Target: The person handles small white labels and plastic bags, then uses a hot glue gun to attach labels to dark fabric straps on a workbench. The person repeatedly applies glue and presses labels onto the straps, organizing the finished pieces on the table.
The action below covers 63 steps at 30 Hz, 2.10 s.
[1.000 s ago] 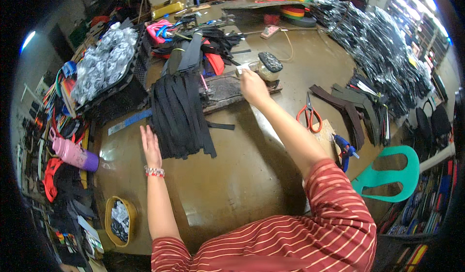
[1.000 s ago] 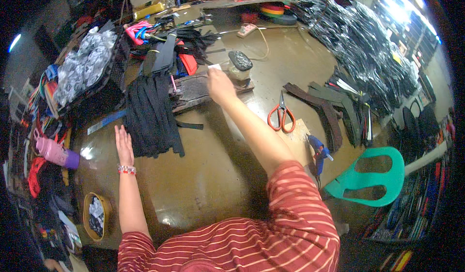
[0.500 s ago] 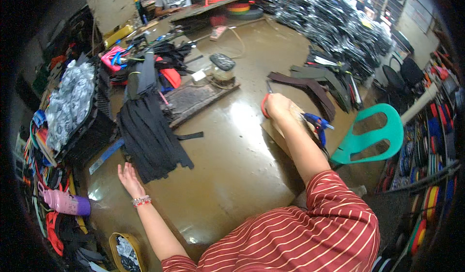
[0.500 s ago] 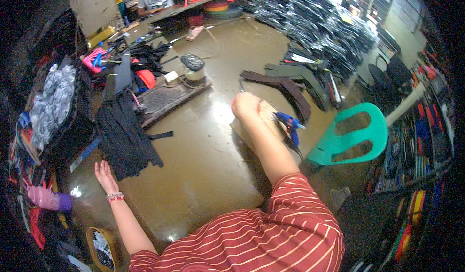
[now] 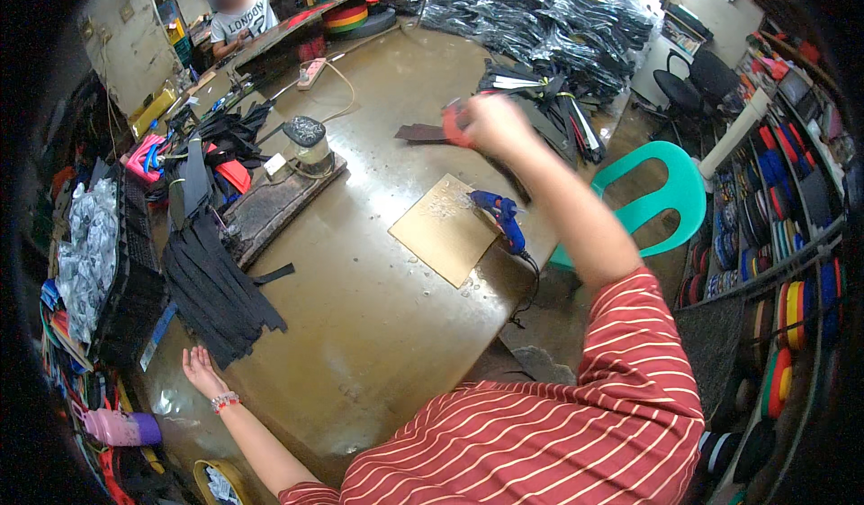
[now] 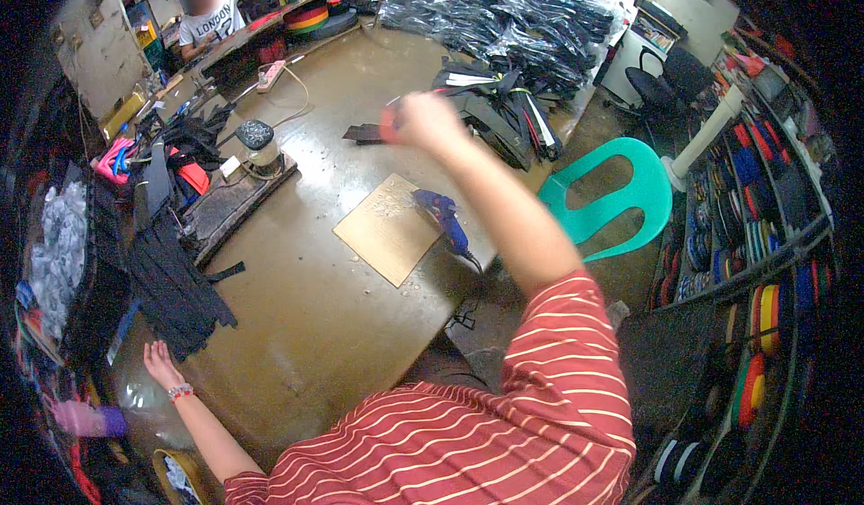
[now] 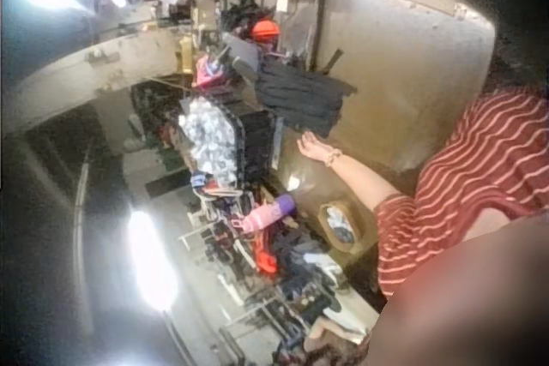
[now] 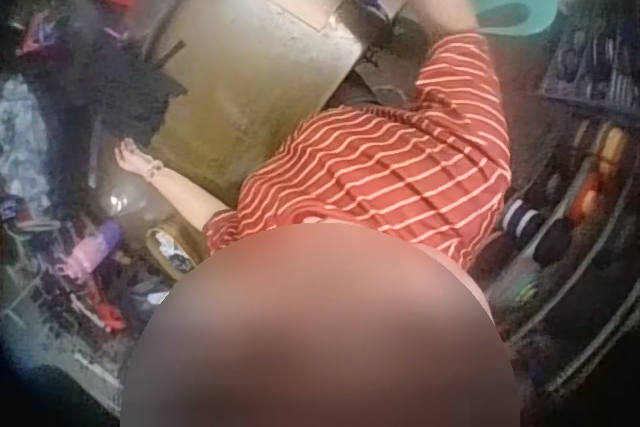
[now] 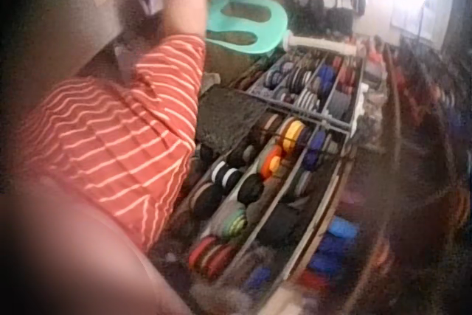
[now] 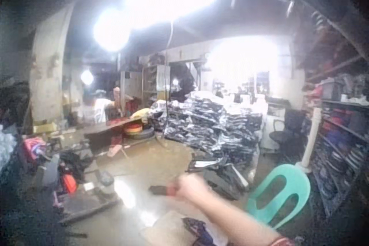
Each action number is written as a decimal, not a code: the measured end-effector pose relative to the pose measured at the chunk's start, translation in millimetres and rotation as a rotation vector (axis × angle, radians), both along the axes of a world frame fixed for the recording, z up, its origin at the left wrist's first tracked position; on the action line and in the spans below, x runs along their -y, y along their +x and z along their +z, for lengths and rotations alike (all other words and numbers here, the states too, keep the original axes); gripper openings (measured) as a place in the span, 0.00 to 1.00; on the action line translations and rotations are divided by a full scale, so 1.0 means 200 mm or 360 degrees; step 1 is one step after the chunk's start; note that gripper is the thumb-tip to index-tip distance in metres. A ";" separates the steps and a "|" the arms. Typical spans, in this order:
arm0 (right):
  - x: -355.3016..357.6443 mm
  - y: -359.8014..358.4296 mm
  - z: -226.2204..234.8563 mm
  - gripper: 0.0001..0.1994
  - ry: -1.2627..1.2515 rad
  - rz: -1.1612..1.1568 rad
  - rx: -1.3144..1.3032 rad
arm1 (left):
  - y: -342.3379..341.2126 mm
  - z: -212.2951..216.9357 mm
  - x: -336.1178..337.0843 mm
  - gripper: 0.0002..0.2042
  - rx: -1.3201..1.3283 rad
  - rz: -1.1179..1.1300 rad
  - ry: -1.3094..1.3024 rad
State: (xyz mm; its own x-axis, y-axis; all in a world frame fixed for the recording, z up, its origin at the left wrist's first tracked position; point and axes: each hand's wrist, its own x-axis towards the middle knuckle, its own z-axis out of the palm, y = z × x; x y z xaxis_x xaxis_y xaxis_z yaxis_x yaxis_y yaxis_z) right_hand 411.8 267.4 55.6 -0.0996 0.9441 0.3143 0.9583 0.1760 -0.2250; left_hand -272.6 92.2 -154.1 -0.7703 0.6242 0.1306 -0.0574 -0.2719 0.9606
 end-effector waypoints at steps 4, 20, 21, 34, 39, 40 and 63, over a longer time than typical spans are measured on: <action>-0.12 0.73 -0.12 0.13 0.0237 -0.0656 0.0142 | -0.01 -0.02 0.00 0.18 -0.0096 -0.0009 -0.0073; -0.18 0.37 -0.30 0.16 -0.0684 -0.0671 0.0424 | -0.01 -0.05 0.01 0.14 -0.0245 0.0062 -0.0142; -0.18 0.35 -0.23 0.16 -0.0578 -0.0546 0.0400 | -0.01 -0.05 0.01 0.15 -0.0235 0.0069 -0.0162; -0.07 -0.66 0.42 0.15 -0.0074 0.1449 0.0055 | 0.13 0.02 0.06 0.13 -0.0049 0.0033 0.0065; -0.27 -0.86 -0.06 0.21 -0.0583 0.1254 0.0226 | 0.18 0.06 0.06 0.13 -0.0024 0.0033 0.0075; -0.31 -0.86 -0.17 0.25 -0.0664 0.1216 0.0407 | 0.18 0.07 0.06 0.13 -0.0038 0.0050 0.0040; -0.34 0.64 -0.48 0.17 -0.0900 -0.0254 -0.0591 | 0.92 0.39 -0.03 0.10 -0.1469 -0.0196 -0.0357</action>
State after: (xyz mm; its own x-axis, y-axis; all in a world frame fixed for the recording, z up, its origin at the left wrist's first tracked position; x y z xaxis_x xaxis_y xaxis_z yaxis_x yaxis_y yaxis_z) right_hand 539.3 336.0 -41.3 0.0728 0.9672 -0.2435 0.8045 -0.2012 -0.5588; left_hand -88.2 97.8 -75.3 -0.3505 0.7783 0.5210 0.7326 -0.1187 0.6702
